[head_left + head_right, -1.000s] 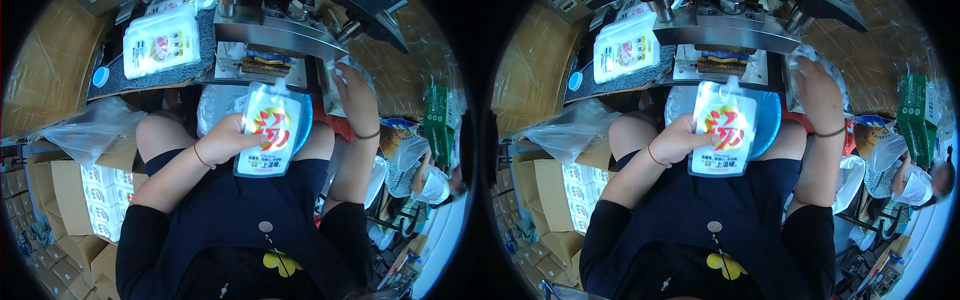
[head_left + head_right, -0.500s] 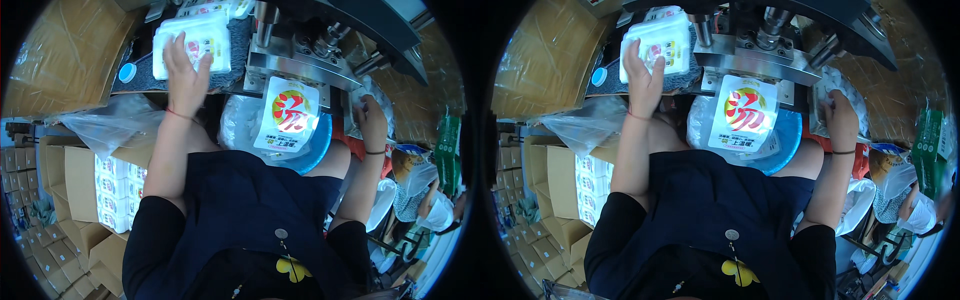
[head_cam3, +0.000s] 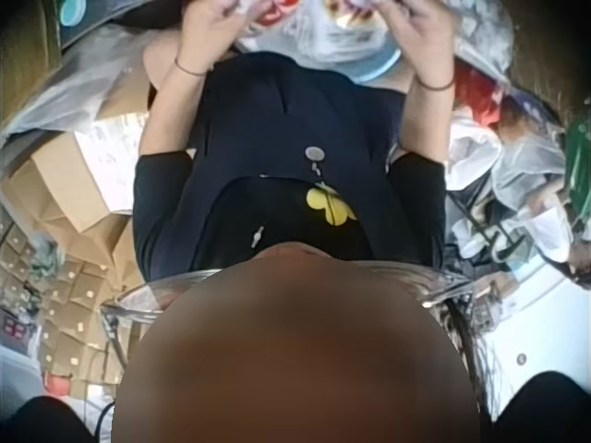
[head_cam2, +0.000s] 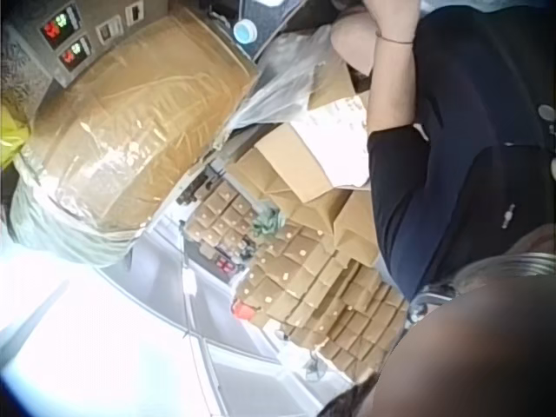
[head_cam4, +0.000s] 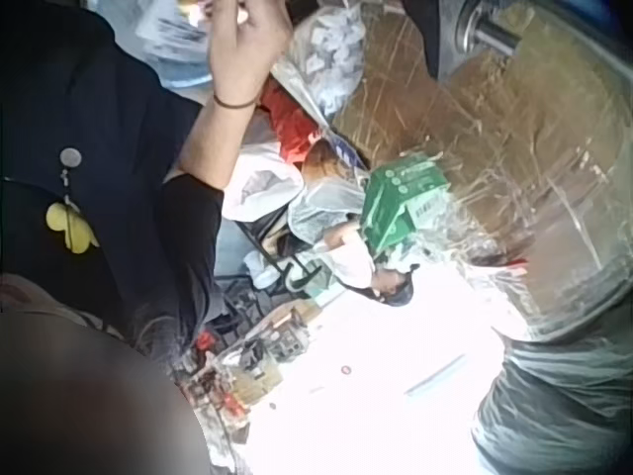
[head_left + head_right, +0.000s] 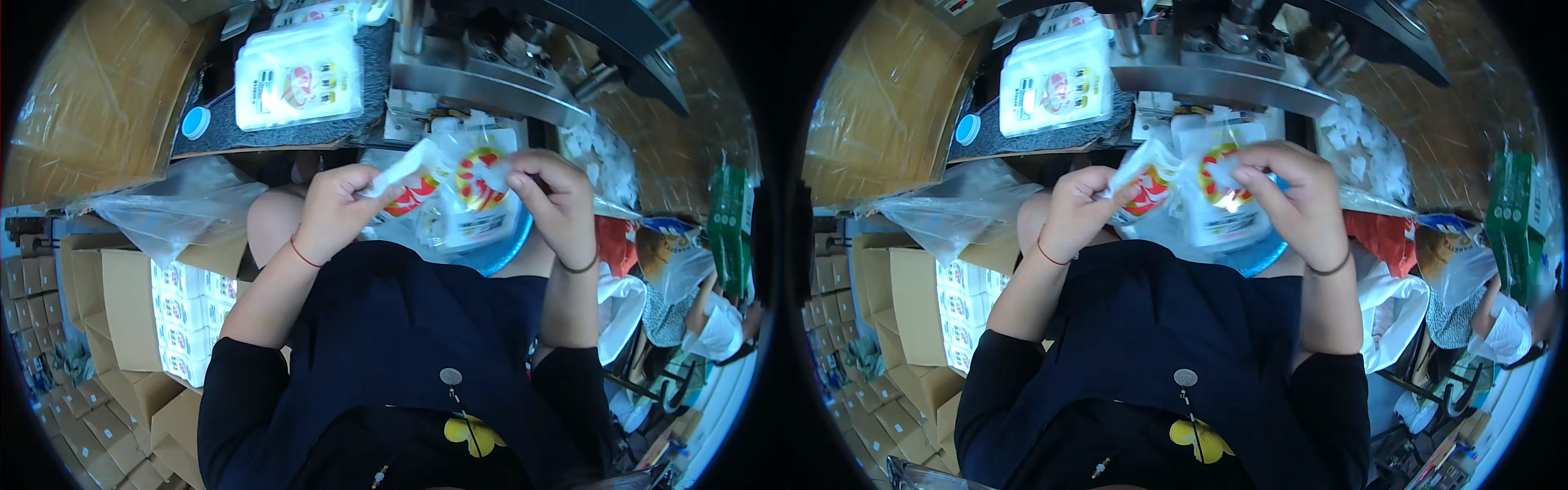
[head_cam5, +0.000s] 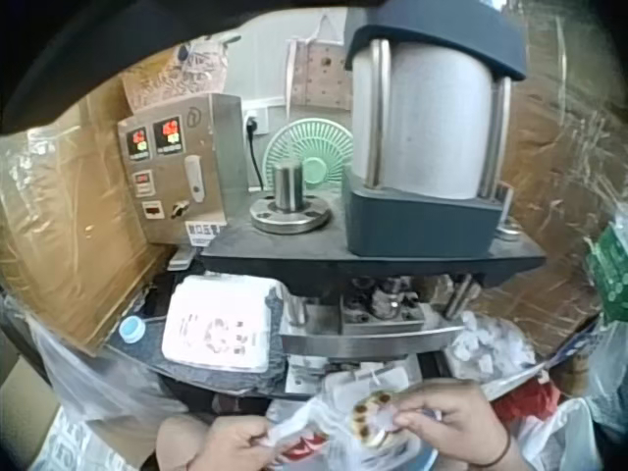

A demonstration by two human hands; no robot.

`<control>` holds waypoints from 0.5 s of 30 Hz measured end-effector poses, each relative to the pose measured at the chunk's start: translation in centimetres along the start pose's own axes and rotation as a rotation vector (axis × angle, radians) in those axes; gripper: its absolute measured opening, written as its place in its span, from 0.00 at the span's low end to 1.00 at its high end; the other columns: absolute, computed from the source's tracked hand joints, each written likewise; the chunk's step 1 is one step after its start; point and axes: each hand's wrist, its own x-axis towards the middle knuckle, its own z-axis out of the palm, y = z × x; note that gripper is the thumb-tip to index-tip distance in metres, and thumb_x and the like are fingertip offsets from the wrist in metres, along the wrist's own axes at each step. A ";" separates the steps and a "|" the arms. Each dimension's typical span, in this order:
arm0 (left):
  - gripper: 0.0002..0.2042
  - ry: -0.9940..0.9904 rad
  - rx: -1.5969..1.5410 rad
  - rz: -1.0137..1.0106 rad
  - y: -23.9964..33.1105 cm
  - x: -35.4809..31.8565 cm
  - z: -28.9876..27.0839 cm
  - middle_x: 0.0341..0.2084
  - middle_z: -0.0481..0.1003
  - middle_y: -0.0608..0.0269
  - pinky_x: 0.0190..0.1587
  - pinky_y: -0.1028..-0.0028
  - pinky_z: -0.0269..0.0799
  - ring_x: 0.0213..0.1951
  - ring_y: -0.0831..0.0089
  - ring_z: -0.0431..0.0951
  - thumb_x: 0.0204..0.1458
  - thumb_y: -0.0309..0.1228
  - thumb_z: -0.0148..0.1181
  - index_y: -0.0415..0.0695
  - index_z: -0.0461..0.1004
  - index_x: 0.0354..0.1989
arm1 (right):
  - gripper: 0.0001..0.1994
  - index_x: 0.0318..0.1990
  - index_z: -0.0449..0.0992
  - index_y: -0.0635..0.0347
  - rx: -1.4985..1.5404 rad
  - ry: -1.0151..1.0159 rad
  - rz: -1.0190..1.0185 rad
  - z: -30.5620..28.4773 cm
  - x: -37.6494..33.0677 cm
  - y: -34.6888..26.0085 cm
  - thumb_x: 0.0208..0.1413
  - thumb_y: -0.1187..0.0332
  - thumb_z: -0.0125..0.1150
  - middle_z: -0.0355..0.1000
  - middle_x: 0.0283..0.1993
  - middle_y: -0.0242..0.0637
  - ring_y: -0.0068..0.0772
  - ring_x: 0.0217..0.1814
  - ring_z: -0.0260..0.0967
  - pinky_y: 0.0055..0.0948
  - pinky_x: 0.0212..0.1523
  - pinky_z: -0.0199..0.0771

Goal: Sealing individual soup packets using a heat sealer and placing them in a container.

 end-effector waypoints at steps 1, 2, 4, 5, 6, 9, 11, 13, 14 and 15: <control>0.10 -0.067 0.012 -0.003 0.1 0.1 0.6 0.21 0.77 0.67 0.29 0.81 0.67 0.25 0.86 0.71 0.54 0.33 0.68 0.37 0.81 0.34 | 0.06 0.41 0.79 0.64 0.101 0.050 0.038 0.3 0.4 0.0 0.58 0.73 0.63 0.78 0.42 0.38 0.25 0.43 0.74 0.24 0.45 0.72; 0.10 -0.086 0.003 -0.002 0.3 0.2 1.3 0.21 0.77 0.67 0.29 0.81 0.67 0.25 0.86 0.71 0.54 0.33 0.68 0.37 0.81 0.34 | 0.06 0.41 0.79 0.65 0.201 0.108 0.079 0.5 0.5 0.0 0.59 0.73 0.63 0.79 0.42 0.38 0.26 0.44 0.74 0.25 0.45 0.73; 0.10 -0.253 -0.044 -0.119 0.8 0.1 2.6 0.32 0.80 0.66 0.34 0.82 0.70 0.33 0.86 0.74 0.56 0.30 0.67 0.33 0.80 0.37 | 0.07 0.40 0.80 0.66 0.220 0.148 0.046 1.0 1.4 -1.4 0.58 0.72 0.64 0.79 0.39 0.39 0.28 0.42 0.75 0.25 0.45 0.73; 0.12 -0.285 -0.136 -0.086 1.1 -0.2 3.3 0.28 0.81 0.64 0.35 0.79 0.73 0.31 0.85 0.76 0.58 0.35 0.65 0.36 0.81 0.39 | 0.07 0.39 0.80 0.66 0.117 0.135 -0.036 1.0 1.8 -1.5 0.56 0.70 0.66 0.78 0.35 0.39 0.30 0.39 0.75 0.25 0.42 0.73; 0.12 -0.296 -0.139 -0.079 1.3 -0.6 4.0 0.28 0.81 0.64 0.35 0.79 0.73 0.31 0.85 0.76 0.58 0.35 0.65 0.36 0.81 0.39 | 0.07 0.39 0.80 0.65 0.057 0.118 -0.039 1.1 1.7 -1.0 0.57 0.70 0.65 0.78 0.36 0.39 0.30 0.38 0.75 0.26 0.41 0.72; 0.15 -0.410 -0.574 -0.328 1.3 -1.3 5.0 0.37 0.81 0.63 0.42 0.79 0.74 0.38 0.83 0.77 0.63 0.35 0.59 0.33 0.77 0.45 | 0.08 0.38 0.79 0.67 0.002 -0.089 0.051 -1.1 1.3 -0.4 0.62 0.70 0.59 0.78 0.42 0.40 0.26 0.43 0.73 0.26 0.46 0.71; 0.15 -0.428 -0.590 -0.325 1.4 -1.3 6.2 0.36 0.81 0.63 0.41 0.79 0.74 0.37 0.83 0.77 0.63 0.35 0.59 0.33 0.78 0.45 | 0.08 0.37 0.79 0.68 -0.031 -0.138 0.019 -2.2 0.3 0.0 0.63 0.71 0.58 0.78 0.43 0.40 0.26 0.41 0.74 0.25 0.44 0.72; 0.14 -0.493 -0.406 -0.260 1.0 -1.0 6.3 0.36 0.81 0.64 0.41 0.79 0.74 0.36 0.84 0.77 0.63 0.35 0.59 0.34 0.78 0.45 | 0.08 0.38 0.79 0.67 0.322 0.213 0.115 -2.3 -0.6 -0.2 0.62 0.71 0.58 0.78 0.42 0.39 0.25 0.39 0.74 0.23 0.43 0.72; 0.14 -0.497 -0.409 -0.262 0.7 -0.9 6.6 0.36 0.81 0.64 0.41 0.79 0.74 0.36 0.84 0.77 0.63 0.35 0.59 0.34 0.78 0.45 | 0.05 0.38 0.80 0.67 0.330 0.282 0.134 -2.2 -0.4 -0.1 0.59 0.73 0.62 0.79 0.37 0.34 0.21 0.39 0.74 0.22 0.41 0.73; 0.15 -0.510 -0.350 -0.281 0.4 -0.9 6.9 0.38 0.81 0.62 0.44 0.78 0.74 0.39 0.82 0.78 0.63 0.35 0.59 0.33 0.77 0.46 | 0.06 0.38 0.80 0.67 0.250 0.217 0.137 -2.0 -0.3 0.1 0.59 0.73 0.62 0.79 0.37 0.35 0.21 0.39 0.74 0.22 0.41 0.72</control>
